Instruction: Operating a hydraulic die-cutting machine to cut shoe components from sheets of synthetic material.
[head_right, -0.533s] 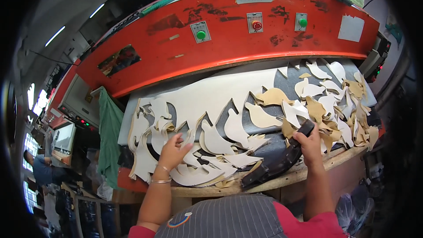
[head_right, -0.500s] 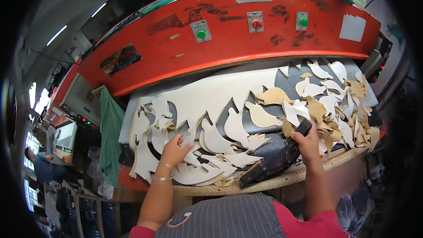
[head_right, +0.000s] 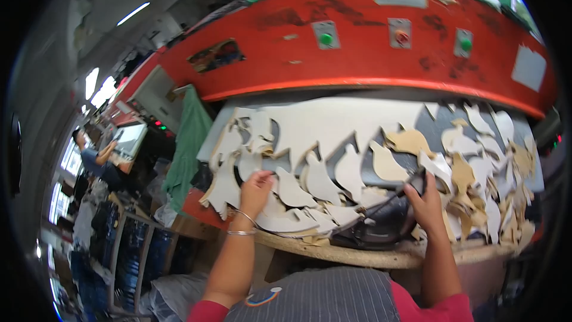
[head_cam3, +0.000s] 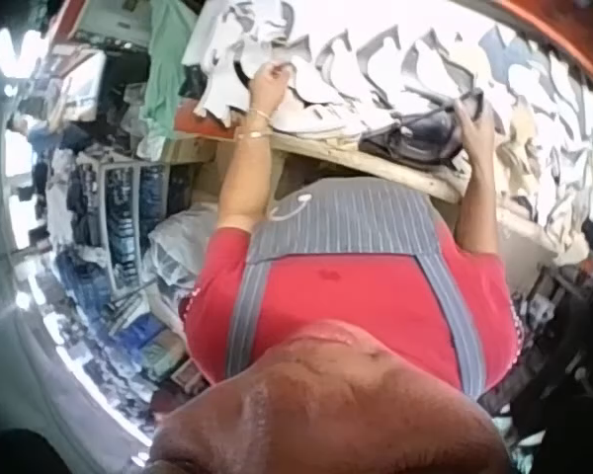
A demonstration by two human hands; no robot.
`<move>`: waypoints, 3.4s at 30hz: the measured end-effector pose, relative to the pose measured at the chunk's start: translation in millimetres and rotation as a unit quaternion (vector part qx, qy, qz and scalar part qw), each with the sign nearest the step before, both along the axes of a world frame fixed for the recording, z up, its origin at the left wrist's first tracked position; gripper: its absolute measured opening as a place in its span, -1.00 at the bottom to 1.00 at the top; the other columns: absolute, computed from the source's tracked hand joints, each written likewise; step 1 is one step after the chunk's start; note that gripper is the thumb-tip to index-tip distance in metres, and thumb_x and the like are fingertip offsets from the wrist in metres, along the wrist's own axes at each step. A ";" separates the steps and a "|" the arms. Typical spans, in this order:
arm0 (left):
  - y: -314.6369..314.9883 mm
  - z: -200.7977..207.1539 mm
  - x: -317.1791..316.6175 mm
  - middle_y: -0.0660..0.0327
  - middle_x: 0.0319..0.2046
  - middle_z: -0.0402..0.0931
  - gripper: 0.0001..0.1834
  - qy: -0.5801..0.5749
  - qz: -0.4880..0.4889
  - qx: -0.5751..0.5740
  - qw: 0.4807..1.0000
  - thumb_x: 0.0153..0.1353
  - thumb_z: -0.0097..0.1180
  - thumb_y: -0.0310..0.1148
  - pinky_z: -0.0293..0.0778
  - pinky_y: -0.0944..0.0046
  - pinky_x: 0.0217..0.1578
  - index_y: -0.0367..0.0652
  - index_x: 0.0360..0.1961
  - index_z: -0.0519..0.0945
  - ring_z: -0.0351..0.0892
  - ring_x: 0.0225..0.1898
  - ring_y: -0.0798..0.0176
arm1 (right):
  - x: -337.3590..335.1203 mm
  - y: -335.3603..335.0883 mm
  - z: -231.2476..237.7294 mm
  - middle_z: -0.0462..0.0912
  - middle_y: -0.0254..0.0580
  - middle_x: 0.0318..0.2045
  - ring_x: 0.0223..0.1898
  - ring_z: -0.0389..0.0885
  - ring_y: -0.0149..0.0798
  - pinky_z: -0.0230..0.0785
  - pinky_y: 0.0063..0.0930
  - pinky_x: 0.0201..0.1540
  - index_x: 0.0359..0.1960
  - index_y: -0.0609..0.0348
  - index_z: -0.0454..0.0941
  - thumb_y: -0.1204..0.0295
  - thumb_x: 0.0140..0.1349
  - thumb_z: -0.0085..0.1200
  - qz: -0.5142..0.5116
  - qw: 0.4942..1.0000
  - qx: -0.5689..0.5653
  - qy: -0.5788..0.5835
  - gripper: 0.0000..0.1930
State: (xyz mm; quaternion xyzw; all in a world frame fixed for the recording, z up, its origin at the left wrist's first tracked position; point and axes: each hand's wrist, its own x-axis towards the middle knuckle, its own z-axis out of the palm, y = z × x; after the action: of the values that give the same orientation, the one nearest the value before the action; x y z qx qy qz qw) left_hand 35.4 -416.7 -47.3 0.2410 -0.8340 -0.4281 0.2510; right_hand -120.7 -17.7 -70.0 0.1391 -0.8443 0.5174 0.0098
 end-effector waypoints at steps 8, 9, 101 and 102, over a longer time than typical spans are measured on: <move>110.5 -2.8 9.4 0.06 -0.39 0.60 -0.74 -0.113 -0.327 0.025 0.938 0.15 0.11 -0.23 0.47 0.16 -0.26 -0.20 -0.26 0.60 0.58 -0.35 0.12 | -17.4 68.8 -57.3 0.44 -0.08 0.06 0.03 0.42 -0.25 0.28 -0.40 0.07 0.31 0.29 0.12 0.22 0.15 0.19 0.030 0.973 -0.110 -0.202 -0.24; 116.6 9.2 7.6 0.08 -0.39 0.59 -0.72 -0.143 -0.395 0.028 0.907 0.16 0.10 -0.22 0.47 0.18 -0.26 -0.22 -0.23 0.59 0.58 -0.33 0.11 | -6.9 79.4 -33.2 0.47 0.05 0.04 -0.02 0.48 -0.15 0.33 -0.36 -0.02 0.19 0.27 0.30 0.18 0.12 0.21 0.029 0.992 -0.045 -0.112 -0.34; 134.0 19.5 -11.4 0.04 -0.54 0.57 -0.48 -0.044 -0.553 0.192 0.810 0.27 -0.03 0.08 0.45 0.20 -0.38 -0.25 -0.37 0.60 0.59 -0.44 0.17 | 29.1 -79.4 67.5 0.57 -0.21 -0.14 -0.16 0.55 -0.34 0.43 -0.41 -0.09 0.01 0.25 0.42 0.36 -0.19 0.43 0.508 0.810 -0.081 -0.283 -0.34; 130.8 29.1 -12.6 0.04 -0.51 0.58 -0.49 -0.087 -0.559 0.182 0.805 0.26 0.00 0.06 0.46 0.22 -0.36 -0.25 -0.37 0.60 0.60 -0.42 0.17 | 28.3 -74.7 63.2 0.56 -0.21 -0.13 -0.15 0.55 -0.35 0.42 -0.42 -0.09 0.03 0.25 0.41 0.36 -0.18 0.43 0.513 0.815 -0.074 -0.261 -0.33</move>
State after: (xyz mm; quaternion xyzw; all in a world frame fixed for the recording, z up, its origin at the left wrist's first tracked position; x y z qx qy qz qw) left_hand 22.8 -285.9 -18.2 -0.1892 -0.7498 -0.6152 -0.1535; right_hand -92.4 -92.4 -6.8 0.4103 -0.5807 0.5254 -0.4672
